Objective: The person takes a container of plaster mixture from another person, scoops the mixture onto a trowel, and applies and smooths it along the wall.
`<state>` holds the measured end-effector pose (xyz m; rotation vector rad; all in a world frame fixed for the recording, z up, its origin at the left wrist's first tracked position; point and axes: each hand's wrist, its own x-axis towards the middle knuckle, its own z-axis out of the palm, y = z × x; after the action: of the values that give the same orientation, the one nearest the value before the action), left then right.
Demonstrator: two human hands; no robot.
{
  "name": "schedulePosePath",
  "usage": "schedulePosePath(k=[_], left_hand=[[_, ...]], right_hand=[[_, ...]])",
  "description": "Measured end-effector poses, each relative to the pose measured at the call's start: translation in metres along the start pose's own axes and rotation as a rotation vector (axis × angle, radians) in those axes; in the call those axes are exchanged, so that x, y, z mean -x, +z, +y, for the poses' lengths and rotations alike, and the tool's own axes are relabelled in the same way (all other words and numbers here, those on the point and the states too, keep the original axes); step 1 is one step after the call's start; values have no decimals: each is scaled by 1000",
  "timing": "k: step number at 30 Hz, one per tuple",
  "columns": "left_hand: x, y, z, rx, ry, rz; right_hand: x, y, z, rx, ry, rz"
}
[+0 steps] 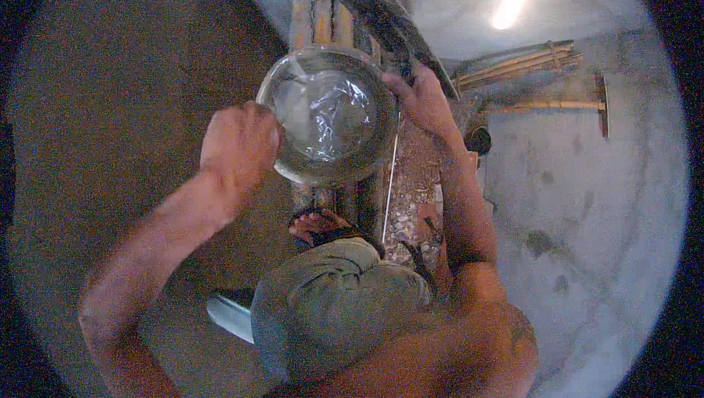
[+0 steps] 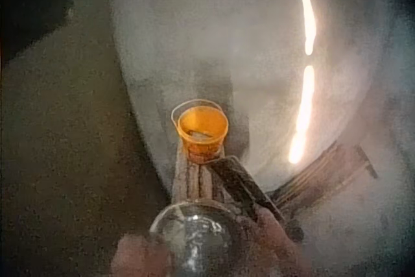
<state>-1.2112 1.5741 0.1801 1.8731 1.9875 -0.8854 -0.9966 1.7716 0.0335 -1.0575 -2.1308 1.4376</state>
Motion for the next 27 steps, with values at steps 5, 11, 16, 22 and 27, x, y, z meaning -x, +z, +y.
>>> schedulePosePath(k=[5, 11, 16, 22, 27], left_hand=[[-23, 30, -25, 224, 73, 3], [-19, 74, -10, 586, -46, 69], [1, 98, 1, 748, -75, 250], [19, 114, 7, 912, -153, 378], [31, 131, 33, 1033, -222, 453]], right_hand=[[-1, -2, 1, -39, -111, -13], [6, -19, 22, -10, 2, -45], [14, -20, 8, -271, 156, -8], [33, -54, -26, 210, 39, 167], [93, -54, -59, 923, -331, 37]])
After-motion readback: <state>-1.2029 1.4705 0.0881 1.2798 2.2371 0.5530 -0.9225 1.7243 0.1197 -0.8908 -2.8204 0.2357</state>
